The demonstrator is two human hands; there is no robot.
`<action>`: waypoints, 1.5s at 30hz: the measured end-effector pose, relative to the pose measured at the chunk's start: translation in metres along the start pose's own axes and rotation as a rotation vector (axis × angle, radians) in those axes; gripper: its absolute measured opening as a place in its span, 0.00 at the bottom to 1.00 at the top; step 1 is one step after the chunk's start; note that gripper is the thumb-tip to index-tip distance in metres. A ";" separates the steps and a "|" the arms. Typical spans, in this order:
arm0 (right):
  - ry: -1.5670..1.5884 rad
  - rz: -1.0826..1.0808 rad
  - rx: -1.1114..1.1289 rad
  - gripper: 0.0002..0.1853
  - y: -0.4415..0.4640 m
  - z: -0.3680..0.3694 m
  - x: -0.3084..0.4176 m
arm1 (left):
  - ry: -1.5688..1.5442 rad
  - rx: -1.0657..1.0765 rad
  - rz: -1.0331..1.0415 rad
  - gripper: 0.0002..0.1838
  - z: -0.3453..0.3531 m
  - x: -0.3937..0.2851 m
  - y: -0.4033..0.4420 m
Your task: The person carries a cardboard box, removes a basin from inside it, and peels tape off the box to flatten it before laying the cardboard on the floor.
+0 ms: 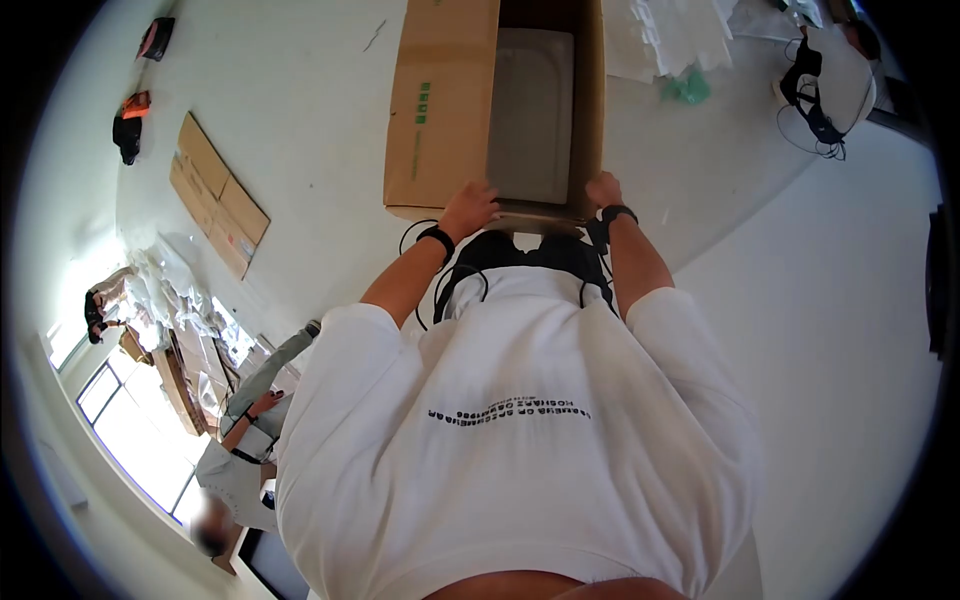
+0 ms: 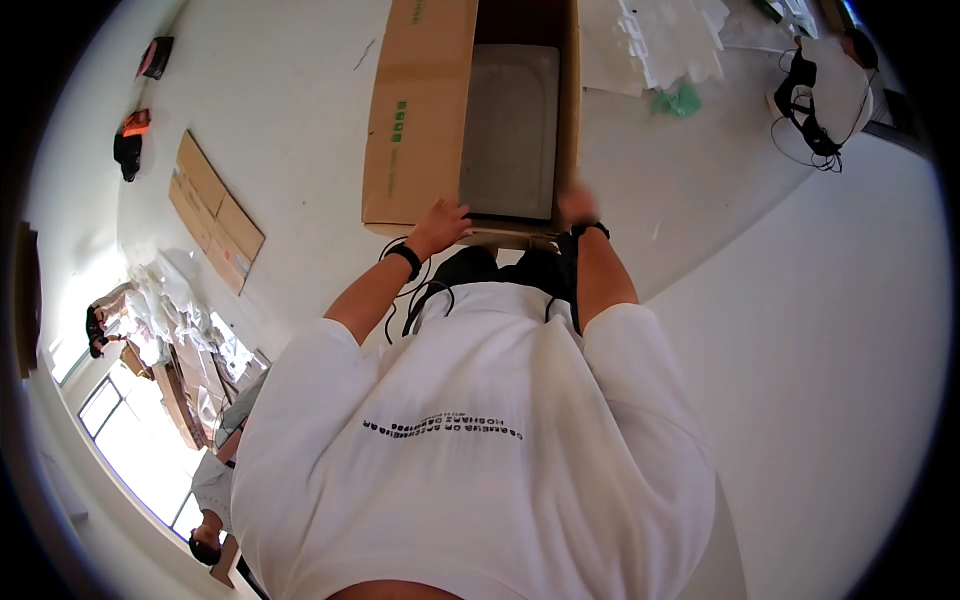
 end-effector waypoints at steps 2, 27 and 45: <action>-0.023 -0.057 -0.037 0.18 -0.006 0.002 0.010 | -0.015 -0.105 0.012 0.12 0.012 0.006 -0.007; 0.118 0.071 0.060 0.18 -0.012 0.011 0.013 | -0.366 -1.101 -2.030 0.25 0.022 0.150 -0.334; -0.142 -0.038 -0.013 0.20 -0.077 -0.014 0.058 | -0.932 -0.079 -1.546 0.43 0.176 0.230 -0.195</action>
Point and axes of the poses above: each hand's wrist, its own y-axis towards the middle knuckle, its own z-axis out of the palm, x = y × z, the point moved 8 cm from there along y, towards the middle knuckle, and after that the axes turned 7 degrees about z, right-handed, at the moved point
